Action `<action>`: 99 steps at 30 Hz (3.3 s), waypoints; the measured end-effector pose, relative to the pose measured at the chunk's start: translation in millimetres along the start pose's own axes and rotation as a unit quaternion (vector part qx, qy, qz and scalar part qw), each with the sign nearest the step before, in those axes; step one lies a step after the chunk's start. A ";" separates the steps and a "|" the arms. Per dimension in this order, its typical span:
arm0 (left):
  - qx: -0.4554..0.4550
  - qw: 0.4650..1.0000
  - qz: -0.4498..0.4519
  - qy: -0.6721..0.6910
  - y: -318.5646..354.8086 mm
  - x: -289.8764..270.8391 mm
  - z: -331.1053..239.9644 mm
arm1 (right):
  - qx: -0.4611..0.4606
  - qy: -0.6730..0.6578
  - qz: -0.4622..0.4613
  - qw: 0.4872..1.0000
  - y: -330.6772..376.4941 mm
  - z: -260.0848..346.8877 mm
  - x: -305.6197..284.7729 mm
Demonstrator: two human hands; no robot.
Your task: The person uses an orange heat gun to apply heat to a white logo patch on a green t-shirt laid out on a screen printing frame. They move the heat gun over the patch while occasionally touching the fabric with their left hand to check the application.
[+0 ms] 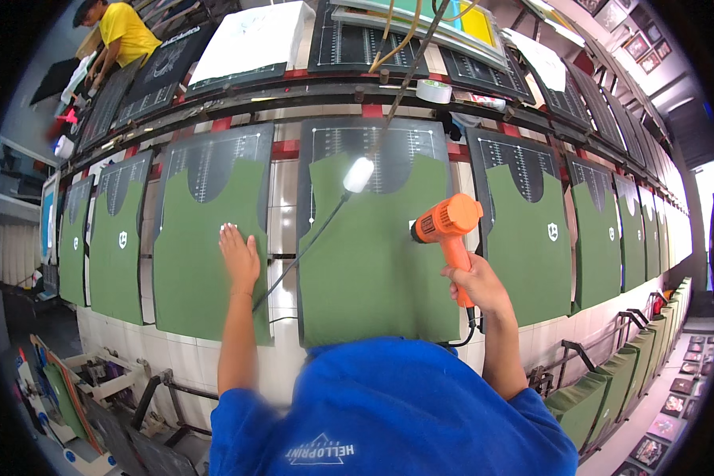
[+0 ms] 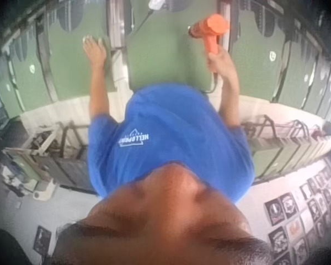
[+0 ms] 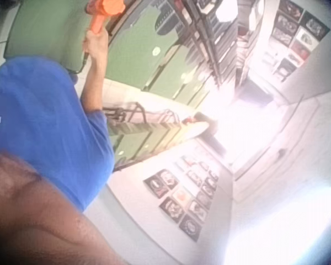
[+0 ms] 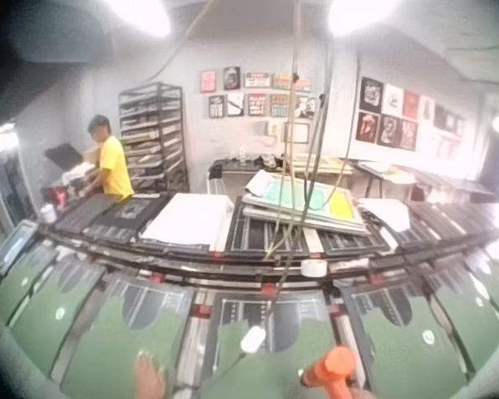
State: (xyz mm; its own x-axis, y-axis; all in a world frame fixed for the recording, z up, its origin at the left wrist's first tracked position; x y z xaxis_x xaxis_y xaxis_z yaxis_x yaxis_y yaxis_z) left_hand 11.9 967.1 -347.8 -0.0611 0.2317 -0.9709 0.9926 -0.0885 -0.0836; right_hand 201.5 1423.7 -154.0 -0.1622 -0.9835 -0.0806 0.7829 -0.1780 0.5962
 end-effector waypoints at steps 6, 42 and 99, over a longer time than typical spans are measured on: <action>0.006 1.000 0.006 0.025 17.3 -6.0 -1.5 | -0.004 0.013 0.012 1.000 5.6 -8.9 -1.5; -0.172 0.979 -0.090 0.062 285.7 59.2 -398.0 | -0.008 -0.017 -0.033 0.999 36.2 -59.0 -458.5; -0.282 0.942 -0.180 -0.028 275.5 64.3 -439.9 | -0.008 -0.023 -0.034 0.999 22.2 -73.1 -466.9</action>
State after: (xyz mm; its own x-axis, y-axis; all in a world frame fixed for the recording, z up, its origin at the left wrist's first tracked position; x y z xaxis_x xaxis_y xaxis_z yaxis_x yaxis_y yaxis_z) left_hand 327.7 1383.7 -334.4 -0.3941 0.0954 -0.9141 0.8036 0.5185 -0.2923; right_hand 338.5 1876.5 -161.6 -0.2420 -0.9668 -0.0825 0.7782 -0.2442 0.5786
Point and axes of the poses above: each hand's wrist, its own y-axis away from the middle knuckle, its own x-axis out of the palm, z = x × y, the point moved 1 cm from there along -y, towards the middle knuckle, and after that the axes turned 3 degrees about x, right-handed, at the moved point
